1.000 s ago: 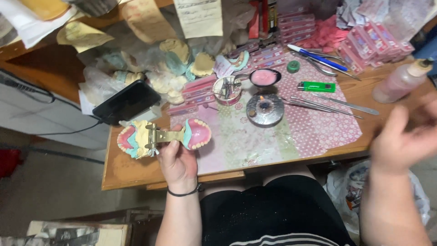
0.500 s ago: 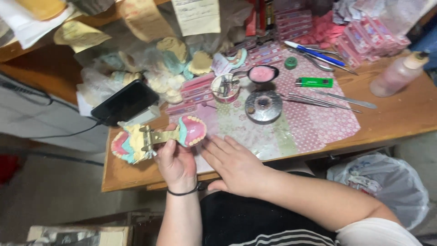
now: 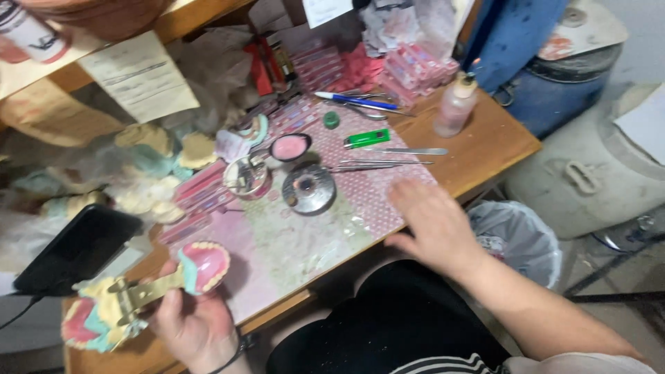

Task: The person works on a dental model mounted on an articulator, using a metal tool to scrape or adjust the surface of the teeth. They also apply a liquid from a bottle to the model and handle a separate pink denture piece.

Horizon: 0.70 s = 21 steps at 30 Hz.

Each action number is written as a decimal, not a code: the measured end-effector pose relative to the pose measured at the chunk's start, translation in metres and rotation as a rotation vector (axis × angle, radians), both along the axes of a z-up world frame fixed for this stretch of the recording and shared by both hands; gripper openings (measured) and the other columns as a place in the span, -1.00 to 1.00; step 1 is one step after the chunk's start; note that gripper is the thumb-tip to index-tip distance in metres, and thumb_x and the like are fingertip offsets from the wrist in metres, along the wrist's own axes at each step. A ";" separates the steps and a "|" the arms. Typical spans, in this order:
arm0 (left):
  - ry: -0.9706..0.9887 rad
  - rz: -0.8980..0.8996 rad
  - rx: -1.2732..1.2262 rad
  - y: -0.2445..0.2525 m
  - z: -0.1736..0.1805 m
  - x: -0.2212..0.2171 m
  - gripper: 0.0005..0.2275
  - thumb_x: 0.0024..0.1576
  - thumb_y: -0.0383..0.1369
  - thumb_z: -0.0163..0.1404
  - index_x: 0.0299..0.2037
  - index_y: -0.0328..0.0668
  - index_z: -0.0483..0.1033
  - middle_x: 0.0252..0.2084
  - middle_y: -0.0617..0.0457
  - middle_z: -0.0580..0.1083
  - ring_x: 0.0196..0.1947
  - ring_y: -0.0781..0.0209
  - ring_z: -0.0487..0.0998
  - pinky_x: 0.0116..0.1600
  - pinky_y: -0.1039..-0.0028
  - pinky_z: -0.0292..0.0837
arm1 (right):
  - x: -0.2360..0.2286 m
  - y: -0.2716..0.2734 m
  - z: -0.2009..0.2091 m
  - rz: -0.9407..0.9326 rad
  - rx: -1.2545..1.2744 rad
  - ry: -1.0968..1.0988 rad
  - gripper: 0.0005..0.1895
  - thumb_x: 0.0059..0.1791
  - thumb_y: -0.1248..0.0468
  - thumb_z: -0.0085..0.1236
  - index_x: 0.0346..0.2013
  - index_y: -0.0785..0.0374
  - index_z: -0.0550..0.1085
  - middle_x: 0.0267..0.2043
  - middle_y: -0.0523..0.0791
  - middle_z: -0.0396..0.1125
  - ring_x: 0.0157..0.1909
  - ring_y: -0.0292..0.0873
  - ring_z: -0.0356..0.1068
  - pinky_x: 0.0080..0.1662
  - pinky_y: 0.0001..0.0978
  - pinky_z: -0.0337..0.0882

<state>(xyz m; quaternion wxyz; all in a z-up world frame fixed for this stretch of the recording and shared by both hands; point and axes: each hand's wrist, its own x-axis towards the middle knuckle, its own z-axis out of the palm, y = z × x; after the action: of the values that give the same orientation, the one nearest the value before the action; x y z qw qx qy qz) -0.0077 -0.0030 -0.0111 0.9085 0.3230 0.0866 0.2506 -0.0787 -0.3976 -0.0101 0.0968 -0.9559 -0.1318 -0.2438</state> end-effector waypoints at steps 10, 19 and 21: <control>0.016 0.023 0.043 0.004 -0.012 0.002 -0.61 0.08 -0.47 0.11 0.15 0.02 0.58 0.09 -0.03 0.62 0.19 0.14 0.64 0.36 0.13 0.63 | 0.004 -0.133 0.006 -0.458 0.021 0.155 -0.15 0.15 -0.28 -0.46 0.50 0.26 0.20 0.55 0.08 0.10 0.55 0.18 0.03 0.44 0.22 -0.03; -0.057 0.013 0.077 -0.001 -0.004 -0.001 -0.61 0.07 -0.50 0.10 0.15 -0.08 0.54 0.04 -0.10 0.61 0.13 0.12 0.64 0.44 0.02 0.56 | 0.010 -0.182 0.021 -0.982 0.165 0.257 -0.33 0.30 -0.18 -0.37 0.35 0.22 0.49 0.01 0.32 0.49 0.06 0.45 0.43 -0.02 0.28 0.37; -0.027 -0.008 0.077 -0.002 0.000 0.000 -0.64 0.05 -0.51 0.13 0.08 -0.03 0.58 0.00 0.02 0.61 0.10 0.16 0.65 0.40 0.05 0.59 | 0.022 -0.145 0.058 -0.420 -0.081 0.209 -0.30 0.01 0.02 0.09 0.30 0.46 0.33 0.38 0.27 0.19 0.37 0.28 0.18 0.17 0.31 0.26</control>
<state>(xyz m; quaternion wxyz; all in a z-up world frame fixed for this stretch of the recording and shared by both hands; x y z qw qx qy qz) -0.0078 -0.0050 -0.0113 0.8975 0.3546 0.0632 0.2543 -0.0569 -0.5423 0.0483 0.0187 -0.9855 0.0710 -0.1527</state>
